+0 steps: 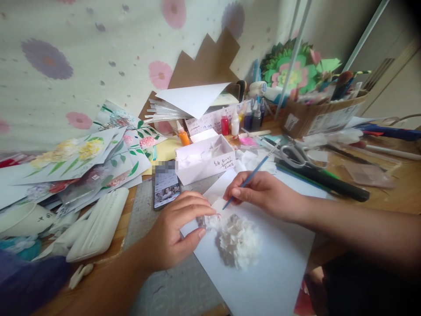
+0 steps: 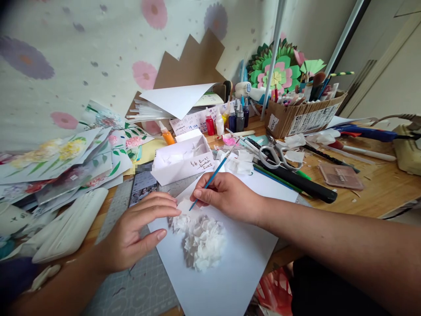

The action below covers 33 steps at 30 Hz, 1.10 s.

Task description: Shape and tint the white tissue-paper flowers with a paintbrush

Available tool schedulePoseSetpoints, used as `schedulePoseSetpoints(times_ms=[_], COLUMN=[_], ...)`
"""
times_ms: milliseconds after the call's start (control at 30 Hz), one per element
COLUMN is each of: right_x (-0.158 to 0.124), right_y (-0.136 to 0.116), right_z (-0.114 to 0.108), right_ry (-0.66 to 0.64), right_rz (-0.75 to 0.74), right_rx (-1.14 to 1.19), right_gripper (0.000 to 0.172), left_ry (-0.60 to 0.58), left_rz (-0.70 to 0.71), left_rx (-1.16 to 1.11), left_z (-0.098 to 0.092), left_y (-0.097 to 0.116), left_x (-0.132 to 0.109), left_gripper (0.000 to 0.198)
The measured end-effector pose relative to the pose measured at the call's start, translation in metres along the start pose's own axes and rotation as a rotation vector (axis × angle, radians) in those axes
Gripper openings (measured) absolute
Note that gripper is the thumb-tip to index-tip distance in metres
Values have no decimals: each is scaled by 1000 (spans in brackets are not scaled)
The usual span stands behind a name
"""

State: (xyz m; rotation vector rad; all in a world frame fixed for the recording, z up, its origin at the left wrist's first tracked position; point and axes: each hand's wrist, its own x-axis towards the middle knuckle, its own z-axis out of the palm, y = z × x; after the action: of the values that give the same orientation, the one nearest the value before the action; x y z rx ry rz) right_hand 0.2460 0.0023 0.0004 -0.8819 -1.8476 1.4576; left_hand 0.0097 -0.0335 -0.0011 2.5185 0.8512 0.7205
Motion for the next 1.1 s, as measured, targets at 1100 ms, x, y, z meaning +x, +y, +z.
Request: schedulePoseSetpoints(times_ms=[1100], right_x=[9], right_y=[10], right_z=[13], right_ry=[-79], right_rz=[-275], right_rx=[-589], right_gripper=[12], left_ry=[-93], left_rz=[-122], left_rx=[164], left_z=[6], left_y=[-4], left_x=[0], left_gripper=[28])
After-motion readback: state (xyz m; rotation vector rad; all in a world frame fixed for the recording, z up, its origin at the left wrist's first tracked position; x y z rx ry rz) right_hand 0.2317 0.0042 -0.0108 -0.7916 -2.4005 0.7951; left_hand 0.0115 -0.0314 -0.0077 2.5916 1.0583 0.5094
